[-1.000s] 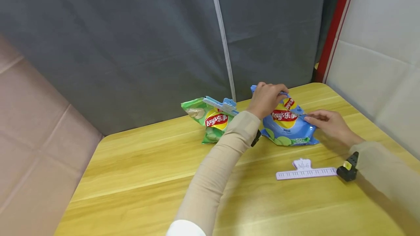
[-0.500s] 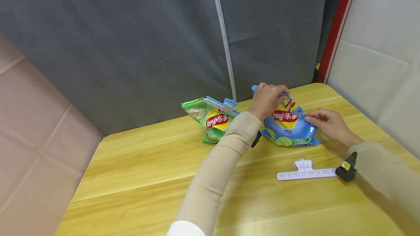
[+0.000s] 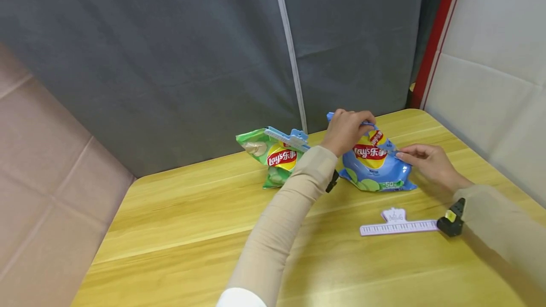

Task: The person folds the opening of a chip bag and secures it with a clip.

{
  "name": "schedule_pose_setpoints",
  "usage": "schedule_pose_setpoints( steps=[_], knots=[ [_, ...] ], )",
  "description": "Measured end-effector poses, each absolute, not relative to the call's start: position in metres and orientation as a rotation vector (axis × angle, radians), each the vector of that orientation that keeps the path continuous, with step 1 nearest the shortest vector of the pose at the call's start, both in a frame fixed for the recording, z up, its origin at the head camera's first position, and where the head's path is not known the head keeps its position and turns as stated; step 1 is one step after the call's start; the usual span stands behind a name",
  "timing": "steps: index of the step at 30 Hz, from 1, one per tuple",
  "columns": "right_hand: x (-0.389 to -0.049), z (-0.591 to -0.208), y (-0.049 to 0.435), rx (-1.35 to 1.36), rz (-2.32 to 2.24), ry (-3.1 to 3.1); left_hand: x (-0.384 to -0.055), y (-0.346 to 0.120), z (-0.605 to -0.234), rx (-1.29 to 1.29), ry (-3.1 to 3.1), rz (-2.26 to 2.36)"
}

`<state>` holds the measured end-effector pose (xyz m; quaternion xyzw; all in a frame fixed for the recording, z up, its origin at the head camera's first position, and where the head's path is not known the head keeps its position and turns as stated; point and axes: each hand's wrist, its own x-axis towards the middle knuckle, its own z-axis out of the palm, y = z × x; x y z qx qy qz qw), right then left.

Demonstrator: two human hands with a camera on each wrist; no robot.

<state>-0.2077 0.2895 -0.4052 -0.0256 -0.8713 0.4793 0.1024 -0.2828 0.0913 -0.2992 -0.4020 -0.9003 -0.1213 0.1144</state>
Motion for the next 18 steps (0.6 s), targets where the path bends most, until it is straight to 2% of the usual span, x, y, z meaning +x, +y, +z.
schedule_pose_setpoints(
  steps=[18],
  knots=[
    [-0.2019, -0.3962, 0.2934, -0.126, 1.673, -2.669, -0.2913, 0.0880, -0.3008, -1.219, -2.613, -0.540]
  ],
)
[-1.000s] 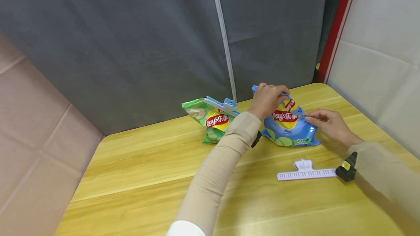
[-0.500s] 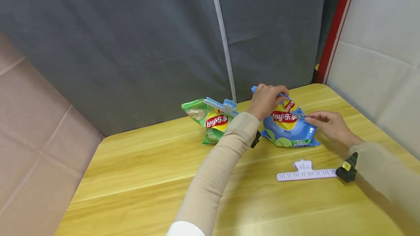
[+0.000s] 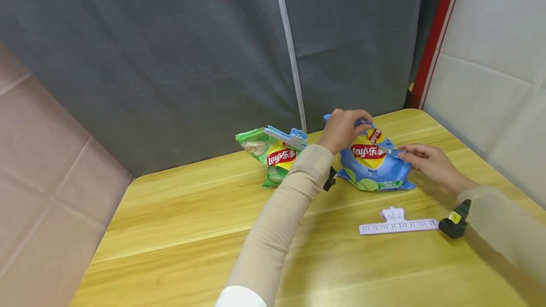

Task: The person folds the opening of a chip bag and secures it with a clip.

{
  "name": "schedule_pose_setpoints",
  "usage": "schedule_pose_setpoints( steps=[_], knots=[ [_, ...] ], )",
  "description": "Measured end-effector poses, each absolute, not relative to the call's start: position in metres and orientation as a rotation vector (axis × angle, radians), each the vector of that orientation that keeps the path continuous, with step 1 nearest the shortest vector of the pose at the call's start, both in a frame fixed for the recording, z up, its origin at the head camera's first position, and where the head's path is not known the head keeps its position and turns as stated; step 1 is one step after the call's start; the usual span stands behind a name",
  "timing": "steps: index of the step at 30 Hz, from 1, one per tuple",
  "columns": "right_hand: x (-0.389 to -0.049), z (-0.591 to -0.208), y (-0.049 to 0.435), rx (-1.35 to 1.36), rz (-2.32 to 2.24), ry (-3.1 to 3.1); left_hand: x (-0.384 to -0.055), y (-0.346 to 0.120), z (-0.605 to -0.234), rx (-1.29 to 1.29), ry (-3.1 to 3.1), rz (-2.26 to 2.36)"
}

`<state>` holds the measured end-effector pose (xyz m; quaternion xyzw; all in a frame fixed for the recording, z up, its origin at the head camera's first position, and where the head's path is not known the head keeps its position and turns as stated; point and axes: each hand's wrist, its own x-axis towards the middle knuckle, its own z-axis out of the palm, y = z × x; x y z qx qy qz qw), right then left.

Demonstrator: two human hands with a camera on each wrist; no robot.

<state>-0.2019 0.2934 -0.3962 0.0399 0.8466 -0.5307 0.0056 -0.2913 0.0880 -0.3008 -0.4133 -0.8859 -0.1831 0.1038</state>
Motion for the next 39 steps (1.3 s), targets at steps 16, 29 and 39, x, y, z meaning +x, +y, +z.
schedule_pose_setpoints(
  steps=[16, 29, 39],
  knots=[
    [-0.198, -0.390, 0.294, 0.195, -1.748, 2.567, -0.295, 0.087, -0.306, -1.224, -2.628, -0.835],
    [-0.192, -0.392, 0.302, 0.140, -1.784, 2.596, -0.292, 0.085, -0.305, -1.234, -2.610, -0.787],
    [-0.178, -0.399, 0.308, 0.125, -1.755, 2.597, -0.292, 0.083, -0.303, -1.229, -2.608, -0.742]
  ],
)
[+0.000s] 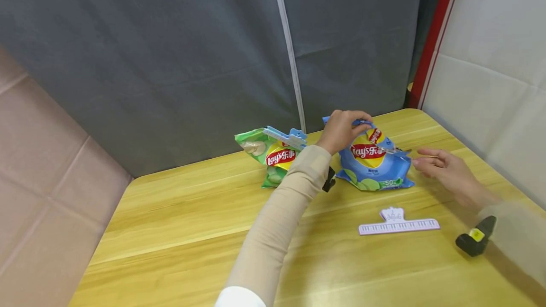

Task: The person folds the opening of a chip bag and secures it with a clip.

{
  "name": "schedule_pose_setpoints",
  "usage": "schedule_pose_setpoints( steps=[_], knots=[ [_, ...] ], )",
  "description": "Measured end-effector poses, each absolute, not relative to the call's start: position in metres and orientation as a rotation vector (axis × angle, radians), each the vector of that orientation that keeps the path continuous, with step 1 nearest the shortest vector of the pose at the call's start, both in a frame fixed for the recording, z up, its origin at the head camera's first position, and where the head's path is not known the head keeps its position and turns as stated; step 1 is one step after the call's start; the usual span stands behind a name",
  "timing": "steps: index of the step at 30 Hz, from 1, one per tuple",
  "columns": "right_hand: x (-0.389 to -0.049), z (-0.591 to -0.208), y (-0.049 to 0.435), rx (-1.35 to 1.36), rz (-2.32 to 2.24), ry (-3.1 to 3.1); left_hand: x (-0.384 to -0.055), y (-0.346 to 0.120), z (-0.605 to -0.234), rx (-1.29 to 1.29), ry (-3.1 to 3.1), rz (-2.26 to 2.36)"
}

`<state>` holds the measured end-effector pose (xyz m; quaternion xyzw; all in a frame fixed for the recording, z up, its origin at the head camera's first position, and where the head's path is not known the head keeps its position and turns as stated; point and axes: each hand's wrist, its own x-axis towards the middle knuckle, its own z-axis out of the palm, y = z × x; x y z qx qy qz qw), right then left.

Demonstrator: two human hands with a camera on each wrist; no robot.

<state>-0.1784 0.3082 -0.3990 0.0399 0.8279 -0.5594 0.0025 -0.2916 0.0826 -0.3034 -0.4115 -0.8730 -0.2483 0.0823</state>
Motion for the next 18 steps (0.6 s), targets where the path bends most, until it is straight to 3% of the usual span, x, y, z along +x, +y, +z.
schedule_pose_setpoints(
  steps=[5, 18],
  knots=[
    [-0.170, -0.405, 0.309, 0.101, -1.645, 2.604, -0.292, 0.084, -0.304, -1.243, -2.594, -0.731],
    [-0.155, -0.415, 0.307, -0.380, -1.448, 2.481, -0.291, 0.090, -0.305, -1.257, -2.590, -0.689]
  ],
)
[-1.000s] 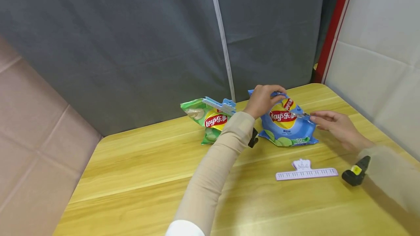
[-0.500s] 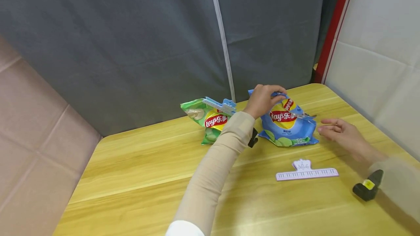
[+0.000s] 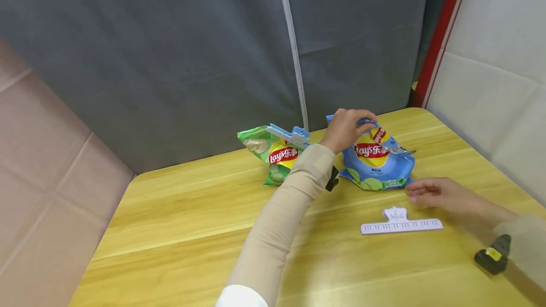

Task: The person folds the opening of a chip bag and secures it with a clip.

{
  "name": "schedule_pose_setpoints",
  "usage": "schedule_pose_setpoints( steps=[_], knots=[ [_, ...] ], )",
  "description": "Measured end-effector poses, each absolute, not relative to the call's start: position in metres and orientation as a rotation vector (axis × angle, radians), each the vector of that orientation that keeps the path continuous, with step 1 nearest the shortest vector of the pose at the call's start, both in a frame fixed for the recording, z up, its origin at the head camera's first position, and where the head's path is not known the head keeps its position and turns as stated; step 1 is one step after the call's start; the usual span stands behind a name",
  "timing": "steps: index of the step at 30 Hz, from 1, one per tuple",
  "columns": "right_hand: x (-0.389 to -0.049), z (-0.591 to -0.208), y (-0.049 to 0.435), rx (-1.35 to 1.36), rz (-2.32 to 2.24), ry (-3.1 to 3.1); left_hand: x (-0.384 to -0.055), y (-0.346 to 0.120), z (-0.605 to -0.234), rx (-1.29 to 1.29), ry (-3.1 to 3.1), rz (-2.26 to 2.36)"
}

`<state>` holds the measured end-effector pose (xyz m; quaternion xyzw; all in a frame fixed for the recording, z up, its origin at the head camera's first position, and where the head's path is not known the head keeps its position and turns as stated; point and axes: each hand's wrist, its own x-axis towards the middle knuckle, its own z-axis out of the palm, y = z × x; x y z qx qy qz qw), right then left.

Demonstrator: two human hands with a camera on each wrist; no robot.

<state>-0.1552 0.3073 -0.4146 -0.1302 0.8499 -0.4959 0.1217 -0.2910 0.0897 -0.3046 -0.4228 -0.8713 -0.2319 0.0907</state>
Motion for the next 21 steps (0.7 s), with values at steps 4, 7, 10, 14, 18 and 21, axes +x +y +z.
schedule_pose_setpoints(
  steps=[4, 7, 10, 14, 18, 21],
  knots=[
    [-0.155, -0.418, 0.304, -0.529, -1.405, 2.446, -0.291, 0.090, -0.303, -1.249, -2.593, -0.675],
    [-0.155, -0.418, 0.300, -0.560, -1.362, 2.477, -0.291, 0.091, -0.303, -1.244, -2.598, -0.667],
    [-0.156, -0.418, 0.296, -0.544, -1.329, 2.513, -0.291, 0.091, -0.303, -1.242, -2.604, -0.664],
    [-0.157, -0.418, 0.292, -0.566, -1.291, 2.525, -0.291, 0.092, -0.303, -1.242, -2.607, -0.661],
    [-0.158, -0.419, 0.289, -0.598, -1.295, 2.503, -0.291, 0.092, -0.305, -1.242, -2.606, -0.671],
    [-0.158, -0.422, 0.288, -0.625, -1.325, 2.497, -0.291, 0.092, -0.306, -1.241, -2.607, -0.687]
  ],
)
